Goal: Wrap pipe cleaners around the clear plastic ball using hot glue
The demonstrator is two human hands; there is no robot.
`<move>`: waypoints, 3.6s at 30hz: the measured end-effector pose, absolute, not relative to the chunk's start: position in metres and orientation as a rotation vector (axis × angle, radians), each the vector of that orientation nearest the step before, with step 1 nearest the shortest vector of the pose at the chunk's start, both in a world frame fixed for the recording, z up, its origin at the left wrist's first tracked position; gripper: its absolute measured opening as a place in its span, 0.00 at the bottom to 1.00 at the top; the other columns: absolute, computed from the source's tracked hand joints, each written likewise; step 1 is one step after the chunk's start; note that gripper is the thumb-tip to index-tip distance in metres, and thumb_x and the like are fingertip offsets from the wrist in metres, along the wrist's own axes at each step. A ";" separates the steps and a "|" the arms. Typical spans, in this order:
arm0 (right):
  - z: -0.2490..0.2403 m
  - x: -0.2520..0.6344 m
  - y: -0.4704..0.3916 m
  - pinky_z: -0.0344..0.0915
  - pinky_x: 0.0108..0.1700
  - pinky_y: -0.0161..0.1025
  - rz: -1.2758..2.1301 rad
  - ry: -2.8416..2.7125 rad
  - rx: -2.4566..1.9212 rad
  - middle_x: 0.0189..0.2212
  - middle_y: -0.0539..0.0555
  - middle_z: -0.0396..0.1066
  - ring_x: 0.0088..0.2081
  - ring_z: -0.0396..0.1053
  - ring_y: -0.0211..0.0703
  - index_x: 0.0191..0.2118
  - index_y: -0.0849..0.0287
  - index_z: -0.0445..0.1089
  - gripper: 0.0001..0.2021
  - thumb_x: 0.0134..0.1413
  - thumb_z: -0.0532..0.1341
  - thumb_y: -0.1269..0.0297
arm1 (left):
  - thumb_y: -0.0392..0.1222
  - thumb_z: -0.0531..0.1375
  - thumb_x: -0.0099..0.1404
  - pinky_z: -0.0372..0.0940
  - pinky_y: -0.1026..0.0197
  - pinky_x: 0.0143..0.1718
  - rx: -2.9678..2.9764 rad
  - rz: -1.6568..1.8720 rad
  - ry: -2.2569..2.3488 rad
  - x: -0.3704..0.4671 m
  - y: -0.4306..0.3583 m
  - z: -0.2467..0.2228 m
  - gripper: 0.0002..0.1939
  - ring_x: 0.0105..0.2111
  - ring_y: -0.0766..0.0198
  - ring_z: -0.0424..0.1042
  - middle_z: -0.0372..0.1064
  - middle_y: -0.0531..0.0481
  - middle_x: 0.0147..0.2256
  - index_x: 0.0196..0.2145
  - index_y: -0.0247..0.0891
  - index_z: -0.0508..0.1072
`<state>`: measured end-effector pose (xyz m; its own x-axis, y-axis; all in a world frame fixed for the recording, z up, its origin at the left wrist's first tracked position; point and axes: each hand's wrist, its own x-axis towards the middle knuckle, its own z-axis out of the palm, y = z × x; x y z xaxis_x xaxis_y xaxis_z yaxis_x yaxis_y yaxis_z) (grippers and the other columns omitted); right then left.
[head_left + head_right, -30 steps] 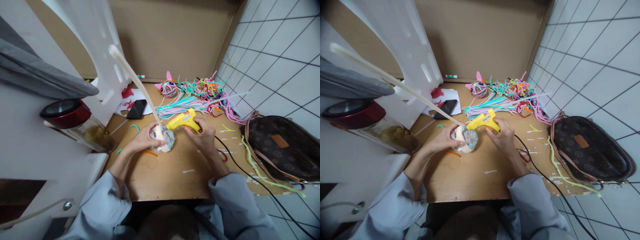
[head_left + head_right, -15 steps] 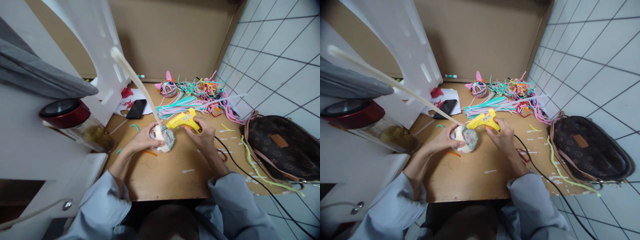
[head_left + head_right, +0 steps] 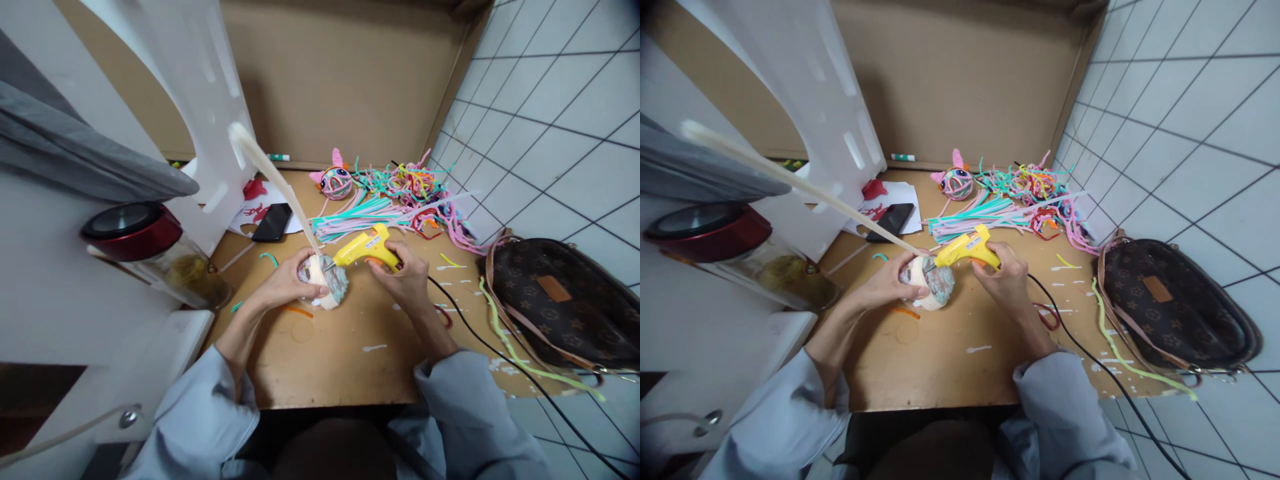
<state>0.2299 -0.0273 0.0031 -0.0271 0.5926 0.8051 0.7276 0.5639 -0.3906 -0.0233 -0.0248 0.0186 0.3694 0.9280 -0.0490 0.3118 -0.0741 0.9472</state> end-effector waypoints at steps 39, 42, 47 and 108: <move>0.002 0.227 -0.029 0.73 0.36 0.42 -0.170 -1.694 -1.122 0.33 0.54 0.77 0.32 0.74 0.46 0.40 0.55 0.71 0.11 0.52 0.66 0.58 | 0.51 0.72 0.39 0.67 0.58 0.43 1.623 0.759 1.147 -0.023 -0.027 0.018 0.40 0.41 0.56 0.71 0.72 0.47 0.42 0.50 0.35 0.69; 0.003 0.228 -0.028 0.73 0.37 0.42 -0.145 -1.704 -1.135 0.34 0.54 0.77 0.33 0.75 0.46 0.40 0.55 0.71 0.11 0.51 0.66 0.58 | 0.50 0.72 0.39 0.67 0.58 0.43 1.636 0.765 1.158 -0.023 -0.026 0.017 0.40 0.41 0.56 0.71 0.72 0.48 0.43 0.50 0.35 0.69; 0.004 0.229 -0.030 0.73 0.35 0.41 -0.103 -1.711 -1.147 0.33 0.53 0.77 0.31 0.74 0.45 0.39 0.55 0.71 0.11 0.51 0.66 0.58 | 0.50 0.72 0.39 0.67 0.58 0.43 1.628 0.774 1.136 -0.024 -0.025 0.017 0.40 0.42 0.55 0.71 0.72 0.47 0.43 0.50 0.35 0.69; 0.006 0.228 -0.030 0.73 0.35 0.40 -0.028 -1.656 -1.242 0.30 0.54 0.77 0.27 0.72 0.42 0.37 0.57 0.73 0.12 0.50 0.64 0.55 | 0.49 0.72 0.38 0.65 0.61 0.40 1.576 0.763 1.122 -0.021 -0.027 0.021 0.39 0.39 0.59 0.68 0.70 0.50 0.40 0.48 0.36 0.68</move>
